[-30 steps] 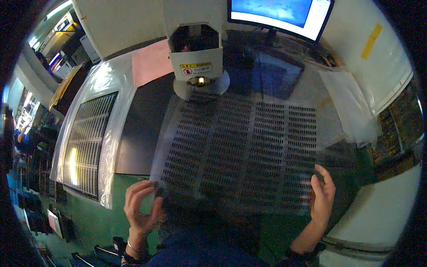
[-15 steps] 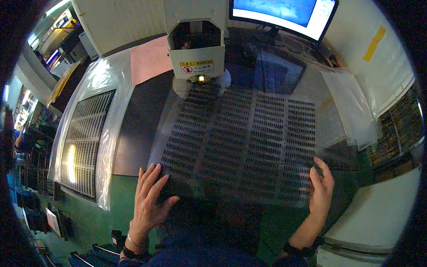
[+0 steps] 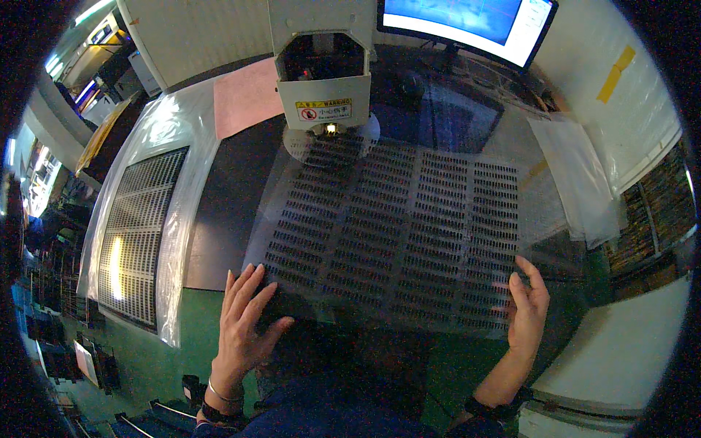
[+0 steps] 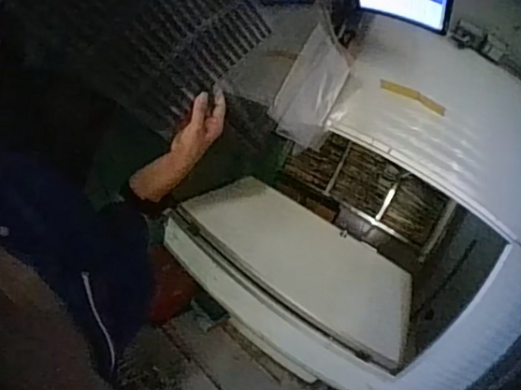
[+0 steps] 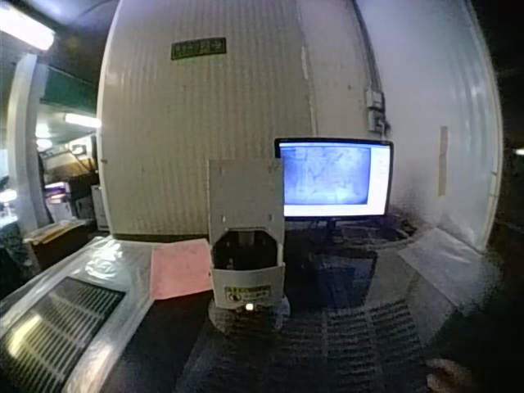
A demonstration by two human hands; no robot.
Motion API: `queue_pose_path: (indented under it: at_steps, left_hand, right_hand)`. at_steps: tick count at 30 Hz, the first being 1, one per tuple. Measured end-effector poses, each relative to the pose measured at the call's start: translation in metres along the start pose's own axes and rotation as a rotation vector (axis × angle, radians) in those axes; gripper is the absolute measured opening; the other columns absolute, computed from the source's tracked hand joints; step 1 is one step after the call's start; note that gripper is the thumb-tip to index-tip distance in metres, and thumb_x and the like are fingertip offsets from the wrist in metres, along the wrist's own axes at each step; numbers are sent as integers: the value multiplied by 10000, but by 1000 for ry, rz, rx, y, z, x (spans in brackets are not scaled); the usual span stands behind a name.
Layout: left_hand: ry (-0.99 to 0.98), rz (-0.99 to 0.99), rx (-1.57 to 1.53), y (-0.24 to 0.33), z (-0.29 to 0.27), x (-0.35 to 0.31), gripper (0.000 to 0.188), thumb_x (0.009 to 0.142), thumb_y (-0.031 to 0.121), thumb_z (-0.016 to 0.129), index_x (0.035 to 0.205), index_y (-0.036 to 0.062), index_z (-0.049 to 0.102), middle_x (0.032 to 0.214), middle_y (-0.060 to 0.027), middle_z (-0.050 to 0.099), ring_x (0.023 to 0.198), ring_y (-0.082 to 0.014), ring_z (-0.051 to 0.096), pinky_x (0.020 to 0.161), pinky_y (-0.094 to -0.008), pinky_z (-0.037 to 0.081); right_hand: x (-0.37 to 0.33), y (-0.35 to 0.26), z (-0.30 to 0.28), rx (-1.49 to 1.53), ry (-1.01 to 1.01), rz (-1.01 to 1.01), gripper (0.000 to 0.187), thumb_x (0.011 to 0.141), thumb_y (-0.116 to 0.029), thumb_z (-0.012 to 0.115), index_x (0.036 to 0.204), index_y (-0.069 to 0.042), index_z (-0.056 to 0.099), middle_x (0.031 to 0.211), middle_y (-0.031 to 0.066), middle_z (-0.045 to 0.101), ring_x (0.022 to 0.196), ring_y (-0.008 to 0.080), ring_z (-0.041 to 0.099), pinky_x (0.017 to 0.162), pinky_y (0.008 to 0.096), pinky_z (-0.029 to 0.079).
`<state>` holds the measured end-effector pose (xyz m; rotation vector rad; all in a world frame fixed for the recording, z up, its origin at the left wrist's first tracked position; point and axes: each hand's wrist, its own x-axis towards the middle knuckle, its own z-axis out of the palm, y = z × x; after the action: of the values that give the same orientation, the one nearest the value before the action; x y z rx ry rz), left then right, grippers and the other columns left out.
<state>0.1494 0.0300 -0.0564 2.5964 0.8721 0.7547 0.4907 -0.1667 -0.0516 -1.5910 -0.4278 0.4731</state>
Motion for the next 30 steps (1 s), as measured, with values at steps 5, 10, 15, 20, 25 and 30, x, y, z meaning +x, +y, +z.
queue_pose_path:
  at_steps: [5, 10, 15, 20, 25, 30]
  left_hand:
    - [9, -3, 11, 0, 0, 2, 518, 656, 206, 754, 1102, 28, 559, 1285, -175, 452, 1219, -345, 402, 1018, -529, 267]
    - [24, 9, 11, -2, 1, 3, 511, 656, 207, 754, 1093, 23, 562, 1272, -176, 464, 1212, -342, 412, 1021, -528, 266]
    - [21, 7, 7, -2, 0, 4, 510, 660, 207, 751, 1095, 23, 560, 1273, -176, 463, 1212, -340, 412, 1020, -529, 266]
    - [21, 16, 13, -2, 0, 3, 514, 664, 209, 749, 1103, 25, 554, 1278, -176, 459, 1211, -340, 412, 1020, -529, 265]
    - [55, 7, -24, -3, 1, 2, 513, 654, 196, 756, 1096, 24, 559, 1268, -176, 470, 1193, -342, 434, 1014, -518, 285]
    - [292, 66, -104, -5, 0, -9, 309, 691, 95, 711, 962, -4, 601, 1075, -175, 590, 1022, -323, 560, 914, -471, 410]
  right_hand:
    - [0, -1, 2, 8, -3, 4, 410, 846, -192, 580, 1207, -27, 477, 941, 70, 627, 732, 110, 613, 476, 225, 502]
    - [1, -2, 3, 1, -1, 10, 411, 848, -192, 578, 1209, -25, 474, 951, 74, 626, 736, 116, 616, 477, 228, 507]
    - [1, -2, 4, 29, -7, 4, 405, 851, -184, 578, 1208, -24, 473, 961, 82, 625, 740, 121, 619, 477, 234, 517]
    - [0, -3, 3, 65, -14, 5, 395, 855, -175, 574, 1206, -25, 471, 958, 81, 625, 736, 127, 623, 471, 240, 522]
    - [2, -4, 2, 62, -32, -5, 401, 851, -176, 579, 1206, -24, 472, 978, 84, 617, 749, 132, 623, 472, 241, 523]
    - [2, -3, 2, 29, -34, -3, 415, 846, -182, 582, 1211, -22, 468, 998, 92, 609, 766, 137, 624, 470, 245, 522]
